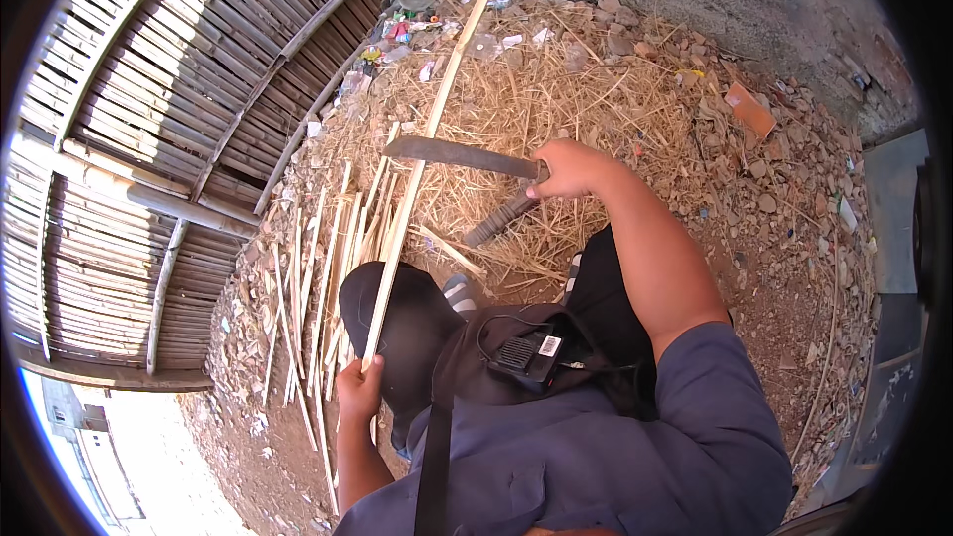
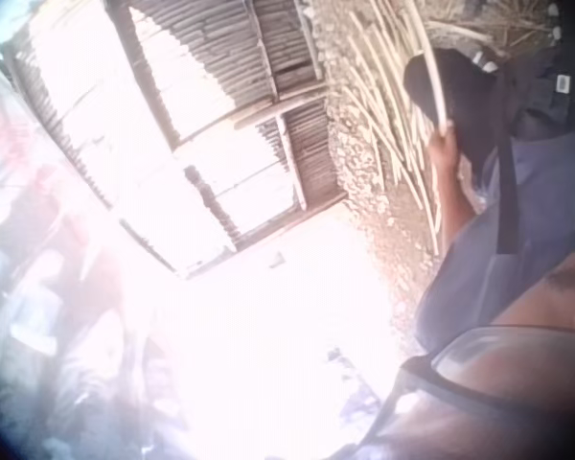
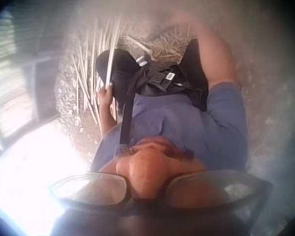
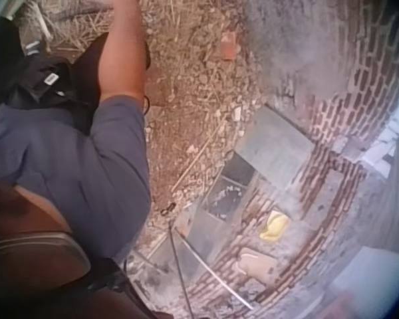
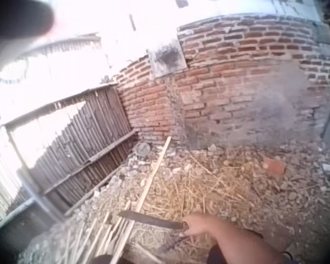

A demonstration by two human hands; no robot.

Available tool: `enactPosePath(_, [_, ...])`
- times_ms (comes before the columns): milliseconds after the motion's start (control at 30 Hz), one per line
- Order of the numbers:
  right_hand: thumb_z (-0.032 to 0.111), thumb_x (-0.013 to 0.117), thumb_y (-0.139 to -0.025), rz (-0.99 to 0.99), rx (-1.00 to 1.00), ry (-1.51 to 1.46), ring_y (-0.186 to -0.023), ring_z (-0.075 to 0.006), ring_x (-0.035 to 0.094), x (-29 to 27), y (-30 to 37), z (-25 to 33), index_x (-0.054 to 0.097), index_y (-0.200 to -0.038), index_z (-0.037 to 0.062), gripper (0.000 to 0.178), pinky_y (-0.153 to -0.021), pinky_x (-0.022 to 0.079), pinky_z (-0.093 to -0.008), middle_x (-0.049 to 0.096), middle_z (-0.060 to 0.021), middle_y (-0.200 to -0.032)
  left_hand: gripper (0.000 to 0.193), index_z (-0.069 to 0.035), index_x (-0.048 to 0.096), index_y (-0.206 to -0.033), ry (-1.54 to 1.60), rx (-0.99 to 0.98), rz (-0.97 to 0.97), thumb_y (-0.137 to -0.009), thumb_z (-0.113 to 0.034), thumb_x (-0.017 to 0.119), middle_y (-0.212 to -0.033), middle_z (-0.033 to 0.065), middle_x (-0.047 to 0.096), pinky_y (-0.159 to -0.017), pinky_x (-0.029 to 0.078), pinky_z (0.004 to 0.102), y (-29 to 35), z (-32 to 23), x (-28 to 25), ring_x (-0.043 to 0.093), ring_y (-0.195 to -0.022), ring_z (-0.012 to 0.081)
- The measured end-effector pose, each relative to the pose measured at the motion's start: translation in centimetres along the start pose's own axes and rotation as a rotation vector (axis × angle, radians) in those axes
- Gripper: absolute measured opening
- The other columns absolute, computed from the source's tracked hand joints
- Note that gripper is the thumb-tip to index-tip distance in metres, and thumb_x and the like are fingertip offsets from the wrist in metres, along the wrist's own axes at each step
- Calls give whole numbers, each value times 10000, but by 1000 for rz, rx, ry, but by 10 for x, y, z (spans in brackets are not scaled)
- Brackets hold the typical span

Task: The person sits on a hay-covered floor and uses a machete to split long bamboo poles into thin strips. They hold the pole vertically and repeatedly strike it with the blade to separate the material, working on one piece at a time.

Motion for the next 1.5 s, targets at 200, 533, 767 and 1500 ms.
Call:
enactPosePath(200, [355,810,-788,-82,30,-76,-867,-312,699,7,2,-8,719,-1025,54,393,-791,527,-428,711,-164,-883,473,38,650,-757,-26,38,-26,-924,-400,711,-600,33,573,-540,407,337,4,-8,-4,499,-593,99])
enactPosePath(533, [371,806,-797,-42,-18,-8,-866,-313,693,6,-2,0,716,-1013,50,397,-766,522,-430,708,-159,-895,536,27,600,-712,-24,30,-13,-935,-453,685,-569,54,520,-527,363,362,2,-5,-5,462,-568,125])
enactPosePath(767, [351,809,-795,-87,9,-102,-877,-334,691,5,4,-4,704,-1059,21,436,-787,526,-427,705,-186,-909,479,18,635,-724,43,33,-8,-922,-409,721,-579,0,536,-513,370,310,2,-10,-2,459,-569,78])
enactPosePath(1500, [371,809,-782,-68,-97,-27,-839,-311,685,23,-7,5,712,-1007,44,408,-745,520,-423,696,-154,-876,442,22,668,-766,79,22,3,-929,-386,721,-603,-26,544,-515,367,295,-1,2,-1,459,-576,64])
Point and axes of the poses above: each hand's wrist, its own y-axis away from the middle knuckle, its own x-axis out of the palm, z = x × y, the point moved 3 cm from there along -y, towards the middle knuckle
